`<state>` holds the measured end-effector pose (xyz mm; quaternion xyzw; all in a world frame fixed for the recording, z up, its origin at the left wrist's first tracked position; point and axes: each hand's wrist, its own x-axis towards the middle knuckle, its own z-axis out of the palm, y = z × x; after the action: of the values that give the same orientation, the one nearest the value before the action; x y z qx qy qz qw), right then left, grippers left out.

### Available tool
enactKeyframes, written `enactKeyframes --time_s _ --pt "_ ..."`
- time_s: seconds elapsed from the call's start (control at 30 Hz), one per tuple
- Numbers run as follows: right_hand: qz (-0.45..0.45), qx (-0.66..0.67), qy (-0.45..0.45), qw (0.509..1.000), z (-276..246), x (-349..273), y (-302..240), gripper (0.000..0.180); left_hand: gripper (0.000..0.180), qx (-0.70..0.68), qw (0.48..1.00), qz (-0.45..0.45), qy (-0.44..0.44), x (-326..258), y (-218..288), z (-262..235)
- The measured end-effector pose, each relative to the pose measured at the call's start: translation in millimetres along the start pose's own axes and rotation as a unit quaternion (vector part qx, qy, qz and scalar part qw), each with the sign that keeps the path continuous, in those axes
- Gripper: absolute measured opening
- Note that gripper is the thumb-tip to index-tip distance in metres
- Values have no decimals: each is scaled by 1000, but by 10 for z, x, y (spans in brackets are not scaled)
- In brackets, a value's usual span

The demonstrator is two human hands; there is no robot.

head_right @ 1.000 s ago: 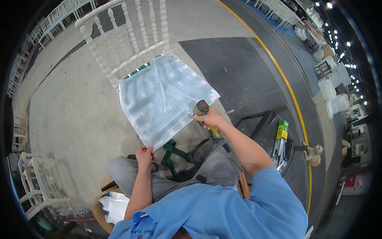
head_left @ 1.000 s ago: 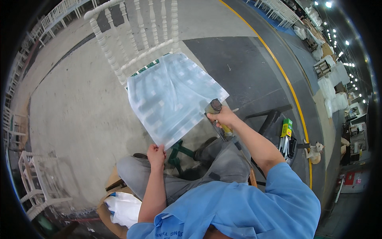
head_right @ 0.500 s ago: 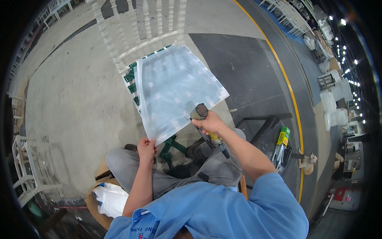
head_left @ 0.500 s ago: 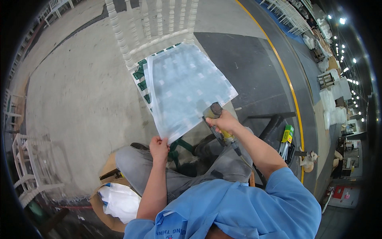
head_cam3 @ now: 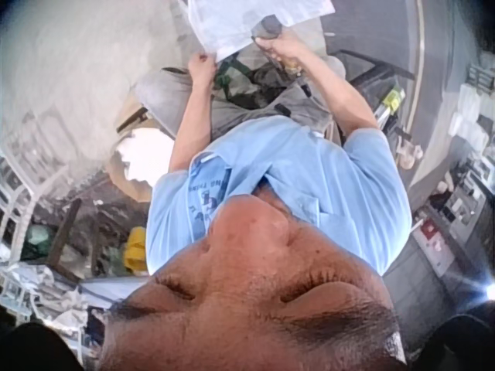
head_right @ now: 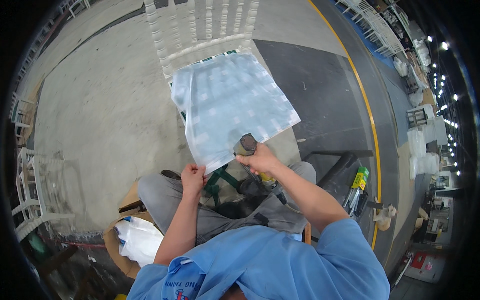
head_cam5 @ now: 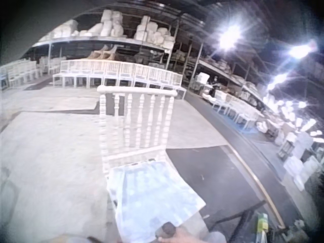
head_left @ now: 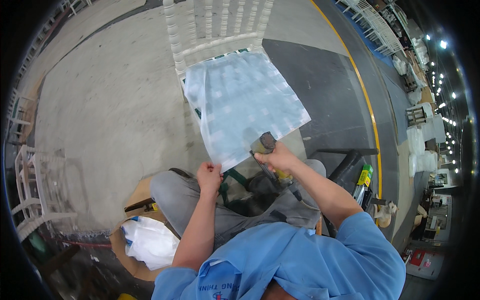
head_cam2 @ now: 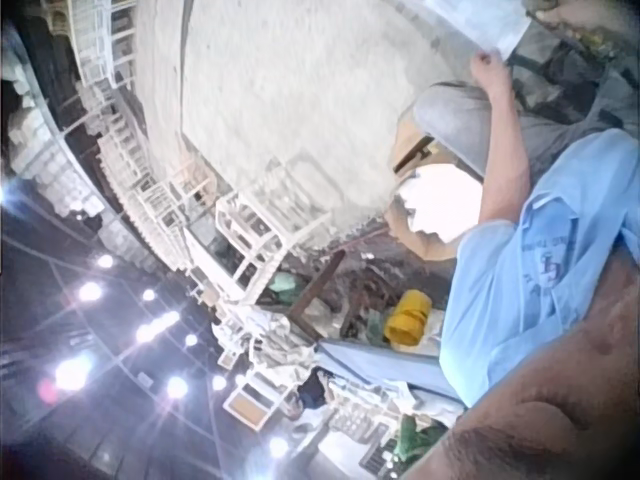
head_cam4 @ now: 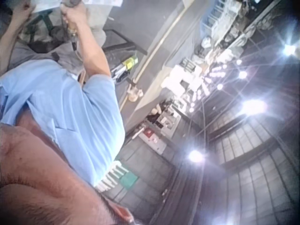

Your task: The person staples green webbing onto the seat frame of a white wooden chair, then places a white fabric cover over the webbing and staples it in place. They use a staple gun to secure both layers to the chair frame.

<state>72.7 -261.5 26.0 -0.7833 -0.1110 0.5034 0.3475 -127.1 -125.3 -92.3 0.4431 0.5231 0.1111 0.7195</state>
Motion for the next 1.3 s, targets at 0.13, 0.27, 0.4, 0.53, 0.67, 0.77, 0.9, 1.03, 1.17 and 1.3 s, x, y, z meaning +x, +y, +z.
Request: enactKeyframes --time_s 0.13,0.27,0.4,0.53,0.67,0.77,0.9,1.03,1.17,1.3 --pt "13 -5 -1 1000 3 -78 -43 37 16 12 1000 3 -6 32 -44 -10" --pt "2 13 -46 999 160 -151 -273 34 15 76 994 77 24 189 -237 -137" --pt "12 42 -42 998 268 -138 -159 33 13 -1 1000 12 19 97 -129 -19" --pt "10 31 -23 999 404 -96 -85 33 15 18 1000 -13 2 83 -58 -67" --pt "12 20 -20 1000 480 -99 -92 35 16 14 1000 -10 -1 83 -62 -100" --pt "0 8 -8 1000 488 -99 -57 37 16 14 1000 -15 1 73 -67 -75" --pt "6 -13 9 1000 502 -132 -71 35 17 12 1000 -23 2 114 -61 -84" --pt "-10 66 9 998 239 -372 -120 32 16 20 999 -29 -11 137 -48 -127" --pt "-55 133 101 984 -520 -1046 -51 29 15 8 996 -72 -49 95 32 -98" --pt "-49 134 254 957 -1499 -1712 181 41 20 -7 995 -77 -56 220 -71 -215"
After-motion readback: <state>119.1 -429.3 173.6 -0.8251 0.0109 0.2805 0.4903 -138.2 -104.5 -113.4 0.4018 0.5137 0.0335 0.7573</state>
